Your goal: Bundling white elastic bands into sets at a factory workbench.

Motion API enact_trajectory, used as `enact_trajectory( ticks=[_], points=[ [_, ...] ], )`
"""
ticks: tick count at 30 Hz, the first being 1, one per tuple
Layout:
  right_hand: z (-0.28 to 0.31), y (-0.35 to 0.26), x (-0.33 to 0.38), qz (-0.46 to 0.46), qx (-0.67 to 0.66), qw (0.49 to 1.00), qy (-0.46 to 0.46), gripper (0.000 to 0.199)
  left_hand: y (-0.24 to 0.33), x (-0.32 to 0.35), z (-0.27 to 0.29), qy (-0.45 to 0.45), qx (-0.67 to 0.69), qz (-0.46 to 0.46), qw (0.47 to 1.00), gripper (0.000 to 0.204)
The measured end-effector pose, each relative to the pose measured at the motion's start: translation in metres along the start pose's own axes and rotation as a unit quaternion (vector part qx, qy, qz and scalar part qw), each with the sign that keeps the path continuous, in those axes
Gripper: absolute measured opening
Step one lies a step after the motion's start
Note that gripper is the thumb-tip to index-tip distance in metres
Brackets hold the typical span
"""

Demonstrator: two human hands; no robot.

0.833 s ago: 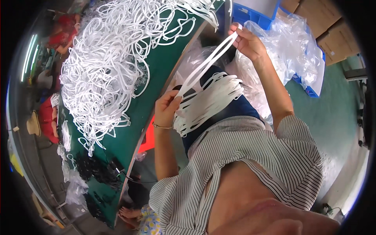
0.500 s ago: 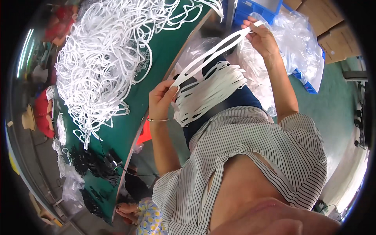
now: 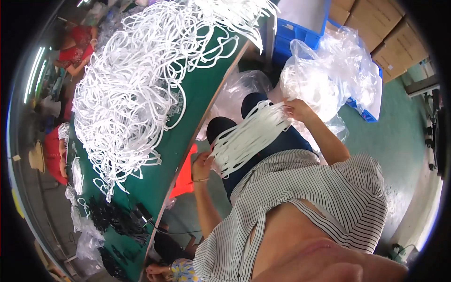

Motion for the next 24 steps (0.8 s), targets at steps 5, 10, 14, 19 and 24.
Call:
enact_trajectory(
  ticks=[5, 10, 14, 19, 24],
  points=[
    [0.020, -0.059, -0.003, 0.324, 0.409, 0.831, 0.191, 0.028, -0.040, -0.005, 0.009, 0.061, -0.034, -0.064, 0.996, 0.024],
    [-0.112, -0.172, 0.013, 0.614, 0.330, 0.715, 0.056, 0.019, -0.031, -0.006, 0.021, 0.163, -0.217, -0.141, 0.952, 0.025],
    [-0.176, -0.273, -0.022, 0.681, 0.390, 0.575, 0.232, 0.034, 0.013, -0.009, 0.002, 0.166, -0.170, -0.164, 0.957, 0.019],
    [-0.199, -0.305, -0.050, 0.557, 0.461, 0.644, 0.249, 0.035, 0.122, -0.009, -0.033, 0.099, -0.124, -0.233, 0.959, 0.013],
    [-0.191, -0.278, 0.022, 0.688, 0.378, 0.584, 0.208, 0.023, 0.185, -0.031, -0.068, 0.043, -0.043, -0.279, 0.958, 0.011]
  ],
)
Point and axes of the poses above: each hand's wrist, its own x-axis away from the middle knuckle, its own z-axis out of the back of the hand, y = z × x, the point moved 5 cm from there along -x, towards the middle knuckle, and after that the axes turned 3 degrees about y, right-handed, at the moved point
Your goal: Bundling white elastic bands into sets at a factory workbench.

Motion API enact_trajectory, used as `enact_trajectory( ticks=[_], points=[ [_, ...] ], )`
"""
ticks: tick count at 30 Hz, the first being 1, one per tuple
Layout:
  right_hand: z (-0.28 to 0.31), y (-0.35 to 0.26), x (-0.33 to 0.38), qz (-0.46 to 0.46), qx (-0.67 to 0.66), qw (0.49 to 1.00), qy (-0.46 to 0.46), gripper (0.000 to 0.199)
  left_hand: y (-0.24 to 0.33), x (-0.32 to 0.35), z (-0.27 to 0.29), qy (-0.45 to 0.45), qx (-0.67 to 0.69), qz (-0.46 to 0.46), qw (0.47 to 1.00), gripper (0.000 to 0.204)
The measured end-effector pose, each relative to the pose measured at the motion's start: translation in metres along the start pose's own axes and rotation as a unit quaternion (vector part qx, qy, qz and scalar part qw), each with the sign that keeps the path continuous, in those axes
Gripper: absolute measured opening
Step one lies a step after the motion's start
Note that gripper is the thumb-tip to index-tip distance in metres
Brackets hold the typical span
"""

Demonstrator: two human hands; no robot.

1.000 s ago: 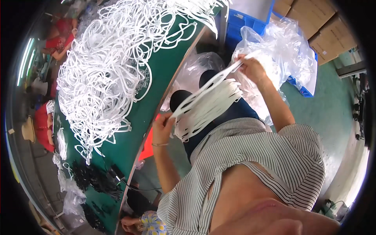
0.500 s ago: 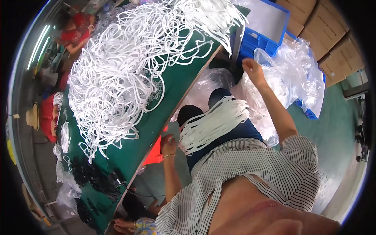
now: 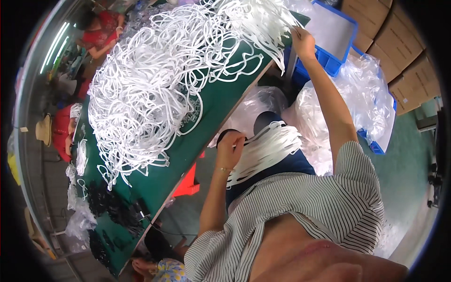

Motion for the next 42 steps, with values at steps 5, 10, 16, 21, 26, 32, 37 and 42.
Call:
enact_trajectory(
  ticks=[5, 10, 16, 21, 26, 32, 37, 42],
  points=[
    [0.045, -0.032, 0.045, 0.114, -0.015, 0.992, 0.053, 0.021, 0.035, -0.081, -0.055, -0.063, 0.284, 0.027, 0.956, 0.018],
    [0.084, -0.066, 0.090, 0.105, -0.017, 0.994, 0.034, 0.021, 0.064, -0.148, -0.113, -0.104, 0.470, 0.186, 0.857, 0.028],
    [0.113, -0.062, 0.151, 0.105, -0.050, 0.993, -0.001, 0.026, 0.076, -0.164, -0.163, -0.100, 0.574, 0.235, 0.778, 0.014],
    [0.130, -0.023, 0.158, -0.151, -0.241, 0.959, 0.019, 0.026, 0.070, -0.140, -0.165, -0.114, 0.569, 0.226, 0.783, 0.017],
    [0.054, -0.010, 0.136, -0.414, -0.573, 0.630, -0.320, 0.058, 0.098, -0.097, -0.150, -0.183, 0.466, 0.196, 0.843, 0.022],
    [0.005, -0.014, 0.112, -0.443, -0.699, 0.514, -0.225, 0.019, 0.082, -0.025, -0.106, -0.288, 0.303, 0.139, 0.898, 0.019],
    [0.036, 0.012, 0.130, -0.481, -0.629, 0.592, -0.151, 0.022, 0.019, 0.030, -0.014, -0.234, 0.209, 0.209, 0.926, 0.017],
    [0.045, 0.023, 0.205, -0.539, -0.514, 0.641, -0.186, 0.022, -0.065, 0.078, 0.056, -0.113, 0.133, 0.290, 0.941, 0.018]
  ],
)
Point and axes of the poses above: each hand's wrist, its own x-axis away from the middle knuckle, its own z-axis out of the back of the hand, y = z × x, the point moved 5 cm from there along -x, towards the middle knuckle, and after that the axes turned 3 degrees about y, right-handed, at the moved point
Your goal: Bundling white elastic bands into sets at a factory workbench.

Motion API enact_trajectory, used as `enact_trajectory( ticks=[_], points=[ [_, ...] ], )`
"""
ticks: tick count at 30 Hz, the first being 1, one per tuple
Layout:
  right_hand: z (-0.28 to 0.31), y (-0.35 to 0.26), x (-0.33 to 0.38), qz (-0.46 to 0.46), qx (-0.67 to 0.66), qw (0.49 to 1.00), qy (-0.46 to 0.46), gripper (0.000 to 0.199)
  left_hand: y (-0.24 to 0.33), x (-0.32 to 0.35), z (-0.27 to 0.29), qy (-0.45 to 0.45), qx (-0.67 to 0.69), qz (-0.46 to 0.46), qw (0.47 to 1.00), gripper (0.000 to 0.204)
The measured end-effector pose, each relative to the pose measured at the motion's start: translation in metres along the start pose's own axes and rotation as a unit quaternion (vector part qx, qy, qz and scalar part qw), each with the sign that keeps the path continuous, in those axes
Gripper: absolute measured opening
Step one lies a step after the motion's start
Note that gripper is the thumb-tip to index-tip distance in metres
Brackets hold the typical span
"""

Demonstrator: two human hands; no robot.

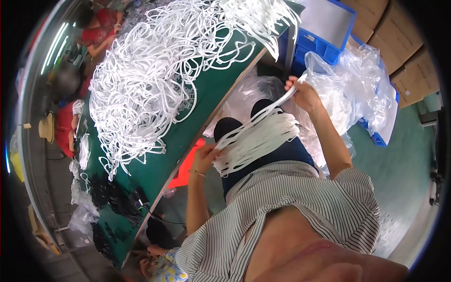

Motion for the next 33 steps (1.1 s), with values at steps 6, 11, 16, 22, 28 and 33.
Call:
enact_trajectory(
  ticks=[6, 11, 16, 22, 28, 33],
  points=[
    [0.119, 0.082, -0.011, -0.056, 0.198, 0.973, 0.106, 0.016, -0.080, -0.011, 0.020, 0.099, -0.013, -0.024, 0.995, 0.020],
    [0.148, 0.077, -0.023, 0.080, 0.308, 0.947, 0.047, 0.019, -0.094, -0.014, 0.030, 0.118, -0.011, 0.012, 0.993, 0.028],
    [0.091, 0.025, -0.024, 0.095, 0.813, 0.574, 0.012, 0.044, -0.091, -0.006, 0.046, 0.160, -0.270, -0.007, 0.950, 0.043],
    [-0.139, -0.091, -0.053, 0.450, 0.639, 0.622, -0.032, 0.016, -0.099, 0.000, 0.042, 0.222, -0.315, -0.124, 0.915, 0.036],
    [-0.229, -0.115, -0.181, 0.578, 0.636, 0.510, 0.042, 0.023, -0.052, 0.001, 0.011, 0.205, -0.243, -0.113, 0.941, 0.026],
    [-0.221, -0.112, -0.215, 0.274, 0.807, 0.508, 0.127, 0.030, -0.012, 0.003, -0.012, 0.173, -0.289, -0.193, 0.922, 0.018]
  ],
)
Point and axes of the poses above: each hand's wrist, its own x-axis away from the middle knuckle, its own z-axis out of the back of the hand, y = z × x, the point moved 5 cm from there along -x, towards the middle knuckle, and after that the axes turned 3 degrees about y, right-handed, at the moved point
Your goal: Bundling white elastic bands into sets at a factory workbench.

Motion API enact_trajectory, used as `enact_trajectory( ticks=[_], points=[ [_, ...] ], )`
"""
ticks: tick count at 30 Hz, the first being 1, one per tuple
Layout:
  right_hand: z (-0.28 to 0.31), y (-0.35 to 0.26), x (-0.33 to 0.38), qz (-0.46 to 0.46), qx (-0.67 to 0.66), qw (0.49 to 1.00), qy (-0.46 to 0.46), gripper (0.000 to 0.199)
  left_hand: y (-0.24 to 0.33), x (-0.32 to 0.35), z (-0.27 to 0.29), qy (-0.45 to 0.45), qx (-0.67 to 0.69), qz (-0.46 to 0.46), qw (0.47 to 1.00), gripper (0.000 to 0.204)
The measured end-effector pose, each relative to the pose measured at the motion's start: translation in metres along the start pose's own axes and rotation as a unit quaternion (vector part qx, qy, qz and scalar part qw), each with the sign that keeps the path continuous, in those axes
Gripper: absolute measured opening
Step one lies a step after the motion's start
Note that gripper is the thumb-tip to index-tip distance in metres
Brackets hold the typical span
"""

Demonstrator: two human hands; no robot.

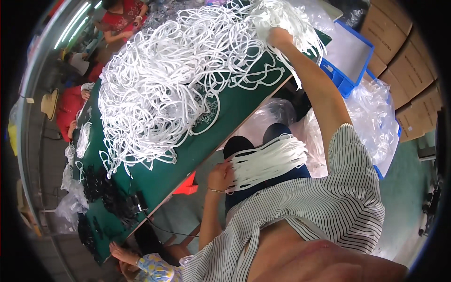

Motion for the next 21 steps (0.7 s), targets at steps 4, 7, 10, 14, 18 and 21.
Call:
enact_trajectory(
  ticks=[4, 7, 10, 14, 18, 21],
  points=[
    [0.028, 0.027, 0.013, 0.058, -0.189, 0.976, 0.091, 0.030, 0.017, -0.011, 0.003, 0.027, 0.000, -0.062, 0.998, 0.017],
    [0.058, 0.045, 0.058, -0.004, -0.583, 0.811, -0.051, 0.020, 0.036, -0.026, 0.004, 0.029, 0.058, -0.084, 0.994, 0.017],
    [0.077, 0.073, 0.103, -0.036, -0.635, 0.767, -0.082, 0.020, 0.071, -0.048, -0.005, 0.003, 0.133, -0.102, 0.986, 0.016],
    [0.085, 0.110, 0.163, -0.083, -0.702, 0.699, -0.109, 0.026, 0.125, -0.085, -0.028, -0.062, 0.198, -0.122, 0.971, 0.017],
    [0.078, 0.128, 0.208, -0.074, -0.743, 0.656, -0.112, 0.027, 0.167, -0.122, -0.066, -0.140, 0.376, -0.118, 0.909, 0.019],
    [0.075, 0.129, 0.245, -0.070, -0.769, 0.624, -0.119, 0.027, 0.193, -0.149, -0.097, -0.208, 0.528, 0.033, 0.823, 0.029]
  ],
)
Point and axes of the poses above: each hand's wrist, its own x-axis away from the middle knuckle, its own z-axis out of the back of the hand, y = z × x, the point moved 5 cm from there along -x, towards the middle knuckle, and after that the axes turned 3 degrees about y, right-handed, at the moved point
